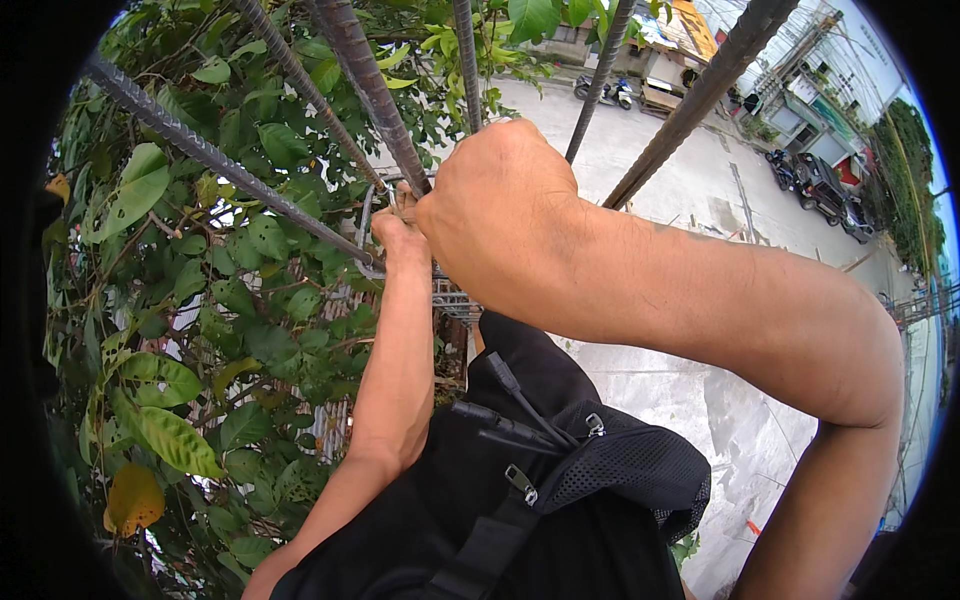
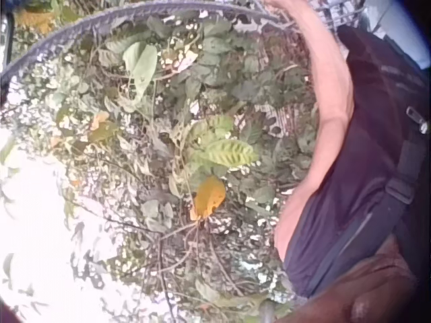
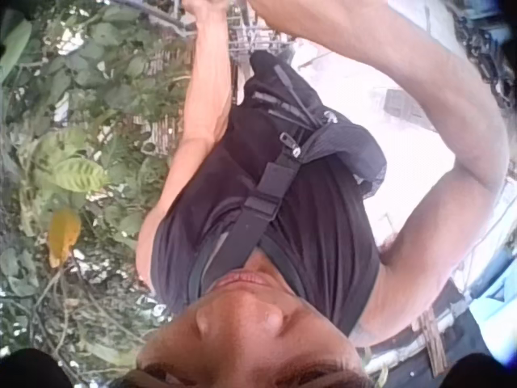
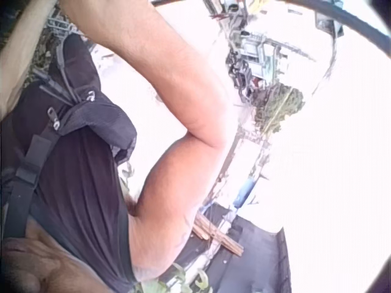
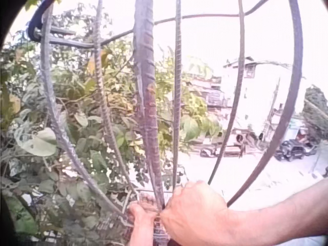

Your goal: The person uses a hooked metal tool to bend and cut rebar on a vertical scaffolding structure. They repeatedly hook, bend, and snap individual rebar segments while standing on the scaffold.

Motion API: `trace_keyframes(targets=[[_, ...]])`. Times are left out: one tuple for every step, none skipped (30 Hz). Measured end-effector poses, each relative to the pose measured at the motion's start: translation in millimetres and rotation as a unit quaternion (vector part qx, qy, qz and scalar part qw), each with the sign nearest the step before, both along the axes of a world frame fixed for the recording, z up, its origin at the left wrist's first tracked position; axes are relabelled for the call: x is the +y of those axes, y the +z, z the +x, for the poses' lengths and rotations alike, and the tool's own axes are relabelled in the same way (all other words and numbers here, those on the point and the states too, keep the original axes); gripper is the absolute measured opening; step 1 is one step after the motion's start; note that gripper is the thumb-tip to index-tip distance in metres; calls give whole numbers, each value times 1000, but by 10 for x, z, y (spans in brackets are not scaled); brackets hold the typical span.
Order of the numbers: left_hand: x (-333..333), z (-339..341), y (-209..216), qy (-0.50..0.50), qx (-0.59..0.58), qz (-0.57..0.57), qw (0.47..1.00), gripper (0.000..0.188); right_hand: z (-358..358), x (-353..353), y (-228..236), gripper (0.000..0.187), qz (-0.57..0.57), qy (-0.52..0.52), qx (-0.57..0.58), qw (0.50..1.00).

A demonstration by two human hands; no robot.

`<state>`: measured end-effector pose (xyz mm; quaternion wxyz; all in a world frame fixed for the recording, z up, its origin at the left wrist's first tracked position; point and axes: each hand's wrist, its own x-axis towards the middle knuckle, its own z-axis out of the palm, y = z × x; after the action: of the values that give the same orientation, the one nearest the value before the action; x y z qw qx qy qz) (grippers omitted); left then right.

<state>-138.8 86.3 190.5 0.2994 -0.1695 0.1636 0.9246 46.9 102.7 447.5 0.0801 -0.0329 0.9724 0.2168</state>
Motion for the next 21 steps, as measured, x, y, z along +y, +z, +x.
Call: trace_keyframes(targets=[[2,11,41,-2,-24,1,1000,35,-4,5,5,19,12,-14,-17,1000],[4,23,80,4,-25,-10,1000,36,-6,12,10,19,13,1,1,1000],[4,31,115,7,-42,-35,998,37,-3,18,13,19,9,4,4,1000],[12,32,148,14,-48,-57,997,38,-8,28,16,19,3,-11,-16,1000],[20,41,164,20,-58,-52,997,40,-30,58,28,19,-4,1,-16,1000],[29,54,163,26,-59,-48,997,42,-41,88,30,20,-16,-7,-42,999],[43,70,145,28,-45,-34,998,44,-35,110,23,20,-23,-4,-49,999],[49,91,103,29,-51,-38,998,46,-4,117,-15,21,-32,-22,-64,997],[64,89,61,29,-38,-31,998,48,49,102,-74,23,-34,-26,-55,998],[91,79,17,30,-15,-21,999,51,109,90,-140,24,-45,-4,-10,999],[95,98,-52,26,-1,-3,1000,48,194,27,-247,30,4,-19,-4,1000],[108,121,-121,35,14,31,999,48,293,-6,-347,33,22,-28,-16,999],[119,132,-177,46,24,58,997,47,352,-25,-450,31,16,-14,31,999],[128,138,-221,54,25,83,995,47,403,-19,-545,29,12,-20,29,999],[123,145,-254,49,41,84,994,46,448,16,-609,29,4,-6,68,998],[117,155,-271,44,42,75,995,47,478,40,-659,29,-3,-10,66,998],[116,158,-270,38,41,67,996,47,488,59,-694,29,-9,-6,83,997],[105,151,-253,33,39,55,997,47,486,77,-704,29,-17,-5,73,997],[92,161,-234,29,27,33,999,47,486,99,-697,28,-23,0,81,996],[86,154,-205,29,23,30,999,46,472,121,-677,28,-27,3,86,996],[74,152,-177,27,18,28,999,45,457,138,-652,27,-44,-8,76,996]])
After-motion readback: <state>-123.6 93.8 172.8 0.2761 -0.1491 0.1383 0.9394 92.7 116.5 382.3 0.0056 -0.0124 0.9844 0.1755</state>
